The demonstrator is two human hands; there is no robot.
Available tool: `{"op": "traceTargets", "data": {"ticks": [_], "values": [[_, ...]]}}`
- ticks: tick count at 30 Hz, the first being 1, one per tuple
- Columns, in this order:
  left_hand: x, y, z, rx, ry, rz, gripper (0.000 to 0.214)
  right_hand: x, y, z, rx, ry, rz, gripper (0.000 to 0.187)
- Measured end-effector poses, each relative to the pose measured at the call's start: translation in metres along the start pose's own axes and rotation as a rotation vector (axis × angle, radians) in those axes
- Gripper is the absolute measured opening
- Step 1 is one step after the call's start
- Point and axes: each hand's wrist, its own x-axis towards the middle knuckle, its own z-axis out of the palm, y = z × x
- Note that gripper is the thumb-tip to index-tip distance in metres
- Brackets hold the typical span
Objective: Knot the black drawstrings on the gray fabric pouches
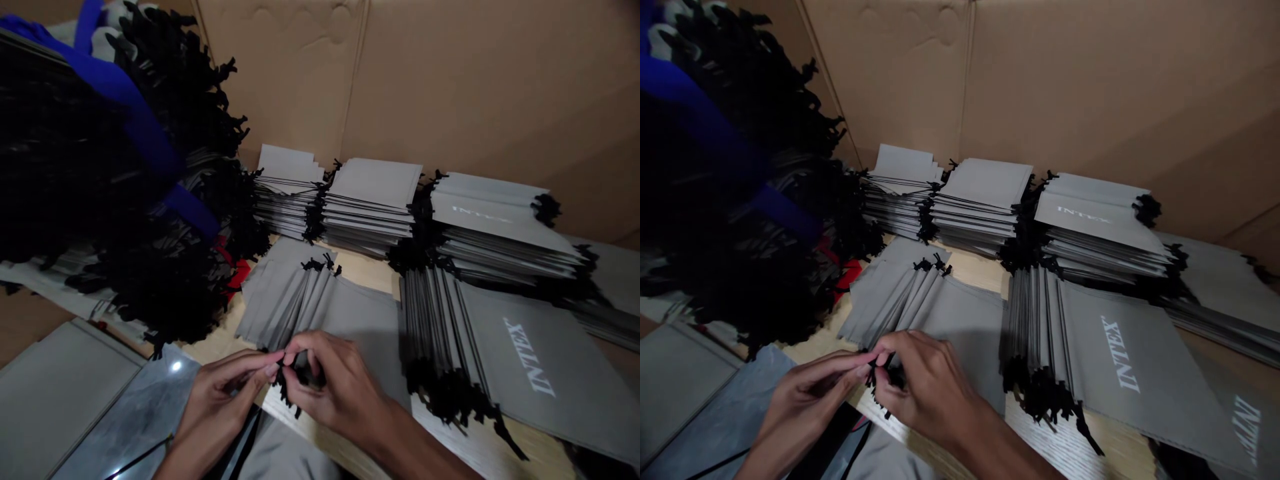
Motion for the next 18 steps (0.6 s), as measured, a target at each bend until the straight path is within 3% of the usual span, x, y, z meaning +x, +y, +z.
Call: {"op": "traceTargets", "data": {"ticks": [10,18], "values": [[-0.003,0.001,0.004,0.032,0.056,0.012,0.013,-0.003,0.001,0.001,0.034,0.014,-0.03,0.041],[-0.007,0.007,0.009,-0.075,0.092,-0.026,0.014,-0.001,0.002,-0.001,0.05,0.026,-0.03,0.038]]}}
